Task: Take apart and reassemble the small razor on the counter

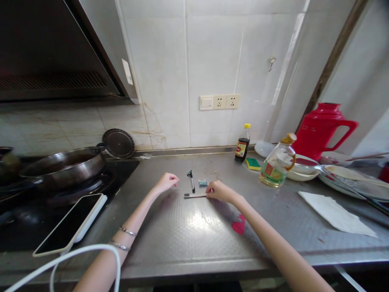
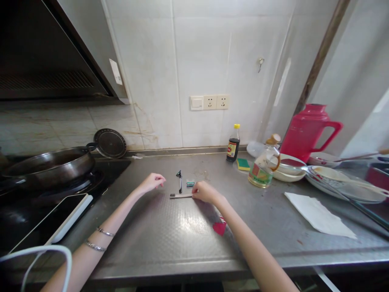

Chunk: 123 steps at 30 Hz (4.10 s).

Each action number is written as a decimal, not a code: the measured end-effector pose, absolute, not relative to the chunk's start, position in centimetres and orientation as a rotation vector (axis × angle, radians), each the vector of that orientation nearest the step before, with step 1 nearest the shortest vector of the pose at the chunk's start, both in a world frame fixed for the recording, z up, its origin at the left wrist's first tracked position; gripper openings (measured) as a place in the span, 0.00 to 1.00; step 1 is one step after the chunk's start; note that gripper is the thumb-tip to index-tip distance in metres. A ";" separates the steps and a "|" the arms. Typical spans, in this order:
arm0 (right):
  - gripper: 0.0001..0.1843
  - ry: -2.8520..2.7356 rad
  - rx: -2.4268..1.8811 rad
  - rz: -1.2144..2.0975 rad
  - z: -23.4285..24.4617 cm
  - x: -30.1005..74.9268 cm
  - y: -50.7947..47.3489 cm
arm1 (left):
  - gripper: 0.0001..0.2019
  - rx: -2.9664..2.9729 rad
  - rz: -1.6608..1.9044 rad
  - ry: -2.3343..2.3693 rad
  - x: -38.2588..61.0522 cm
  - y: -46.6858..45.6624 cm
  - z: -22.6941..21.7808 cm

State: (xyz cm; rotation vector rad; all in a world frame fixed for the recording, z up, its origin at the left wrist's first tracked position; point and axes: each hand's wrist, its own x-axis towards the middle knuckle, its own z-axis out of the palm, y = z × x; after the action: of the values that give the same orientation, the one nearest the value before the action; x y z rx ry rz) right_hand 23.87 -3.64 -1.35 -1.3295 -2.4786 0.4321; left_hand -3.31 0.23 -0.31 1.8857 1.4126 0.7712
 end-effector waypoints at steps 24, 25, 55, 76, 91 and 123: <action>0.12 -1.604 -1.964 0.255 -2.7 35.8 -5.3 | 0.20 2.181 0.346 1.737 3.6 1.0 -0.9; 0.12 -1.572 -1.994 0.240 -3.0 36.2 -5.4 | 0.20 2.198 0.307 1.758 4.0 0.6 -0.8; 0.20 -1.658 -2.271 0.004 0.0 33.4 -7.6 | 0.14 2.192 0.178 1.959 5.8 -0.5 -1.4; 0.20 -1.379 -1.390 0.811 1.9 22.9 -7.2 | 0.13 2.672 0.395 1.813 10.4 -8.9 2.0; 0.18 -1.538 -1.593 0.354 1.6 26.2 -6.3 | 0.21 2.688 0.498 1.703 12.1 -9.2 2.3; 0.16 -1.847 -2.280 -0.006 -2.5 31.8 -2.8 | 0.20 2.539 0.513 1.440 6.8 -1.1 -2.6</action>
State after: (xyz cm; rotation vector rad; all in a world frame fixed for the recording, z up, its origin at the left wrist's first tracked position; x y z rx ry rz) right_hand 31.78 -2.84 -2.50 -2.2799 -1.8472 -0.0065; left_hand 6.77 -1.08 -2.59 2.5390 1.4396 0.5135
